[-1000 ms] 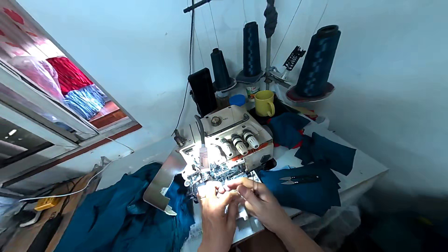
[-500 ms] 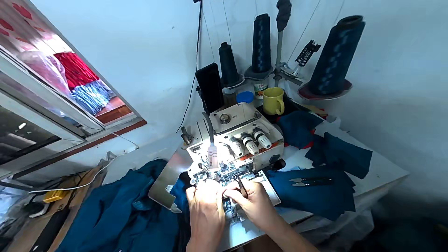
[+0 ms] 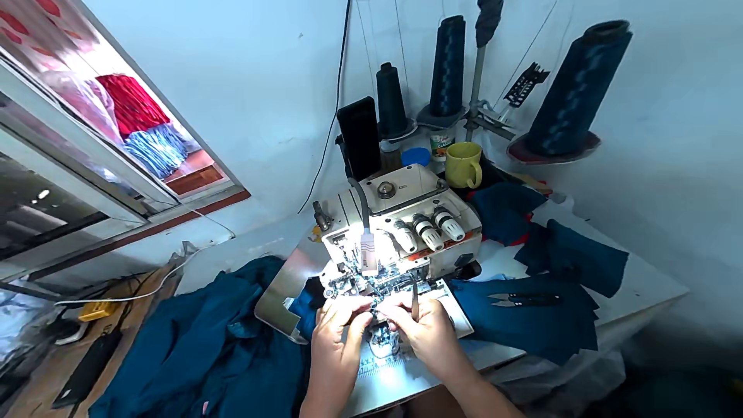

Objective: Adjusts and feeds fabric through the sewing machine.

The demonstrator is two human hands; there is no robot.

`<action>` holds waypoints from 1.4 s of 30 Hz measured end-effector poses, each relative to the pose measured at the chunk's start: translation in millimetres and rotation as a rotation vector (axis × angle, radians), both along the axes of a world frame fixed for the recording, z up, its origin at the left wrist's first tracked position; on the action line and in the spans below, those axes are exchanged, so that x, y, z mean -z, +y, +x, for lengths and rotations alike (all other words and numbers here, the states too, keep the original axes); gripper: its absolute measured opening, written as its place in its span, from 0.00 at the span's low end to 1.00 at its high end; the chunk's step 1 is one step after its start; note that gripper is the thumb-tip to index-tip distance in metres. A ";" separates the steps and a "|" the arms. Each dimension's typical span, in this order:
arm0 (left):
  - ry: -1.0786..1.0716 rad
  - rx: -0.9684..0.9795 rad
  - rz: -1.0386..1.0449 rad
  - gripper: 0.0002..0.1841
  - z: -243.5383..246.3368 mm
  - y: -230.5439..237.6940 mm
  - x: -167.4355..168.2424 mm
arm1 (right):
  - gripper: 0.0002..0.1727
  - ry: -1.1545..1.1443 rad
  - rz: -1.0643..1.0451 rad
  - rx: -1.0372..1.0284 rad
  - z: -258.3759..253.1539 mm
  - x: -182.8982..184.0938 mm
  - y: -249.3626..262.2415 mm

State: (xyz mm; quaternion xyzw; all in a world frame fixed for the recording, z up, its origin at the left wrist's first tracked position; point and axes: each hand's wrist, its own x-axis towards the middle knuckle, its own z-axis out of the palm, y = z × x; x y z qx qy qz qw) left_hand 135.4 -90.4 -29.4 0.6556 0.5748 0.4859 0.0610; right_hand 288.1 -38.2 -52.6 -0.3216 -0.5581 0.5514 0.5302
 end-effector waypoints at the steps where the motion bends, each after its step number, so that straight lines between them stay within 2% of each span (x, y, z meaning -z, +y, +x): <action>1: 0.011 -0.008 0.013 0.10 0.7 0.9 1.5 | 0.07 0.007 -0.009 0.000 -0.5 -0.3 -0.6; 8: 0.051 -0.068 0.028 0.12 7.5 4.5 5.7 | 0.04 -0.020 -0.015 -0.003 -0.7 -1.7 -4.4; 9: 0.054 -0.077 0.022 0.13 7.7 4.6 5.4 | 0.07 -0.069 0.008 0.026 0.4 -1.5 -5.9; 11: 0.034 -0.096 -0.005 0.14 7.5 3.8 4.0 | 0.24 -0.200 0.051 0.078 7.2 -3.1 -11.3; 12: 0.016 -0.106 -0.026 0.14 7.1 3.2 2.2 | 0.30 -0.268 0.084 0.104 12.0 -3.4 -13.7; 13: 0.005 -0.113 -0.029 0.13 6.3 3.5 1.3 | 0.29 -0.320 0.129 0.130 16.6 -2.5 -15.5; 16: 0.015 -0.116 -0.019 0.12 3.1 6.2 0.3 | 0.16 -0.446 0.315 0.260 26.7 3.4 -18.1; 24: -0.017 -0.126 -0.071 0.13 0.6 9.0 -4.8 | 0.14 -0.675 0.607 0.429 28.0 -3.9 -23.8; 35: -0.014 -0.125 -0.080 0.12 0.5 8.9 -5.7 | 0.14 -0.736 0.661 0.416 19.8 1.8 -22.3; 42: -0.043 -0.120 -0.076 0.12 0.2 8.3 -5.8 | 0.15 -0.686 0.543 0.415 22.3 1.7 -22.0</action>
